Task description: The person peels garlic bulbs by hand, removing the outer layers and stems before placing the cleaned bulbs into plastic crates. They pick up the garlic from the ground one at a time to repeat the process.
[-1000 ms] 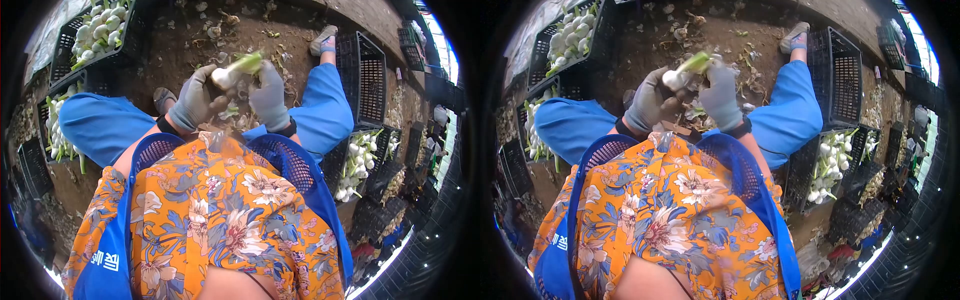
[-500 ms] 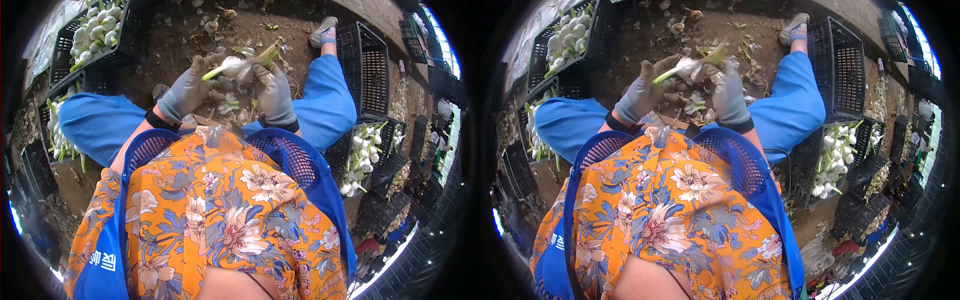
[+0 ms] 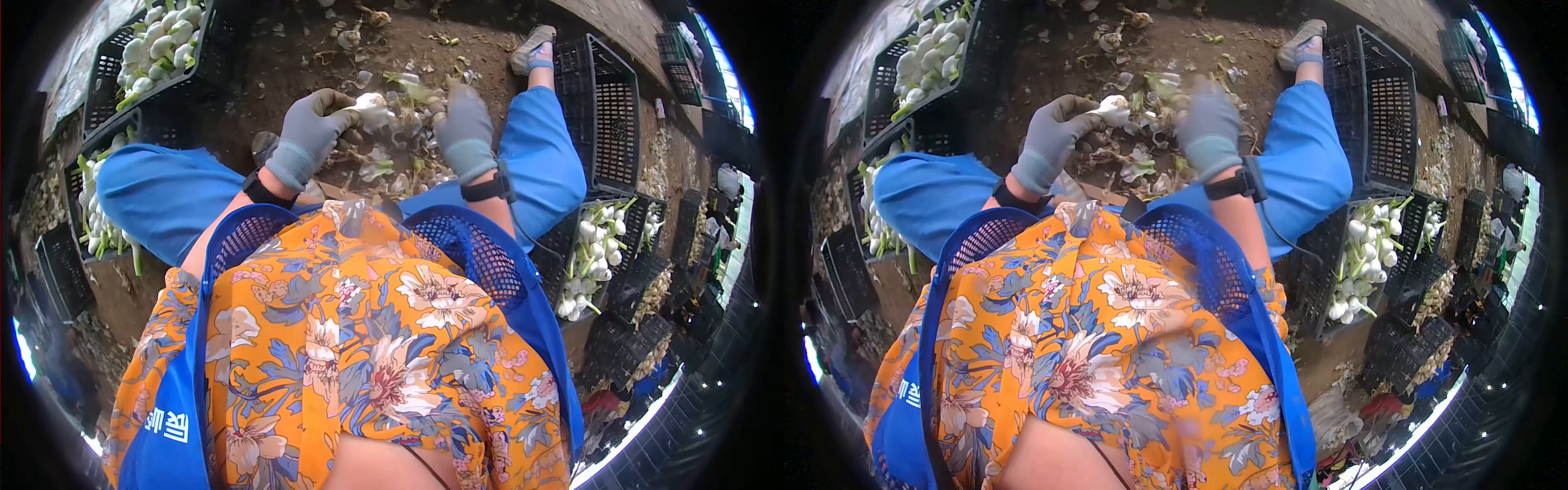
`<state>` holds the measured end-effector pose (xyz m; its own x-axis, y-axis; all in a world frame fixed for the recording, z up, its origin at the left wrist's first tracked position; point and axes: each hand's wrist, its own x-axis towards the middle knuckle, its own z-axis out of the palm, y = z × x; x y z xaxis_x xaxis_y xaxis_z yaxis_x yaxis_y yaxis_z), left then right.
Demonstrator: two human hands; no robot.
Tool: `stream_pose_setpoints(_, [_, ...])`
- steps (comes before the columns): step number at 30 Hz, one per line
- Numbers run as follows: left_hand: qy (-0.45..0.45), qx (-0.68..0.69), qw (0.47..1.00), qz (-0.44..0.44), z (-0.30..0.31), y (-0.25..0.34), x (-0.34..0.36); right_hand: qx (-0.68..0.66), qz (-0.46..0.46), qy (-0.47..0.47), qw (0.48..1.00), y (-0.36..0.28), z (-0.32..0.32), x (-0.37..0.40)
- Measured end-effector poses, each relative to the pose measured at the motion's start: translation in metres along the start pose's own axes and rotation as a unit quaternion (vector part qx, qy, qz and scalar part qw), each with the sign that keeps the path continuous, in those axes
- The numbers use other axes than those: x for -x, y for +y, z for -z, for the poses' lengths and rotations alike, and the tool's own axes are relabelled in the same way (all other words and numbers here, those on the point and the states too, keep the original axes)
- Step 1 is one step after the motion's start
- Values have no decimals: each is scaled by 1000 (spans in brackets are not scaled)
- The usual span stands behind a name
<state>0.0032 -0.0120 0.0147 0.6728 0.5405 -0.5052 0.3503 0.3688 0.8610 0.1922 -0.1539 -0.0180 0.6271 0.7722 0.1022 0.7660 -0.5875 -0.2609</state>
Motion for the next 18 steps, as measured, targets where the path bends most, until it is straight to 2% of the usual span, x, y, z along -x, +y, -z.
stream_pose_setpoints(1, [6, -26, 1000, -16, 0, 0, -2, 0, 2, 0, 1000, -9, 2, -2])
stream_pose_setpoints(2, [8, -25, 1000, -16, 0, -3, -2, -123, 38, 14, 992, -23, 7, -2])
stream_pose_setpoints(3, [13, -72, 996, -57, -1, -7, -3, -244, 71, 28, 967, -36, 7, 1])
stream_pose_setpoints(4, [18, -119, 988, -100, -1, -9, -4, -244, 70, 28, 967, -48, 2, 4])
stream_pose_setpoints(6, [11, -119, 986, -117, -4, -10, -2, -164, 71, -34, 983, -66, -4, 9])
stream_pose_setpoints(7, [8, -118, 984, -136, -4, -10, 0, -164, 69, -34, 983, -64, -5, 10])
stream_pose_setpoints(9, [7, -90, 987, -131, -2, -13, 3, -328, 10, -52, 943, -58, -12, 5])
stream_pose_setpoints(13, [-4, -37, 994, -104, -3, -7, 7, -376, 23, -81, 923, -38, -22, -2])
stream_pose_setpoints(15, [3, -32, 995, -92, -4, -1, 8, -485, -11, -116, 867, -32, -15, -7])
stream_pose_setpoints(16, [5, -30, 997, -78, -4, 0, 9, -484, -10, -117, 867, -34, -11, -7])
stream_pose_setpoints(18, [13, -59, 993, -97, -3, -4, 6, -345, 68, 3, 936, -38, 4, 1])
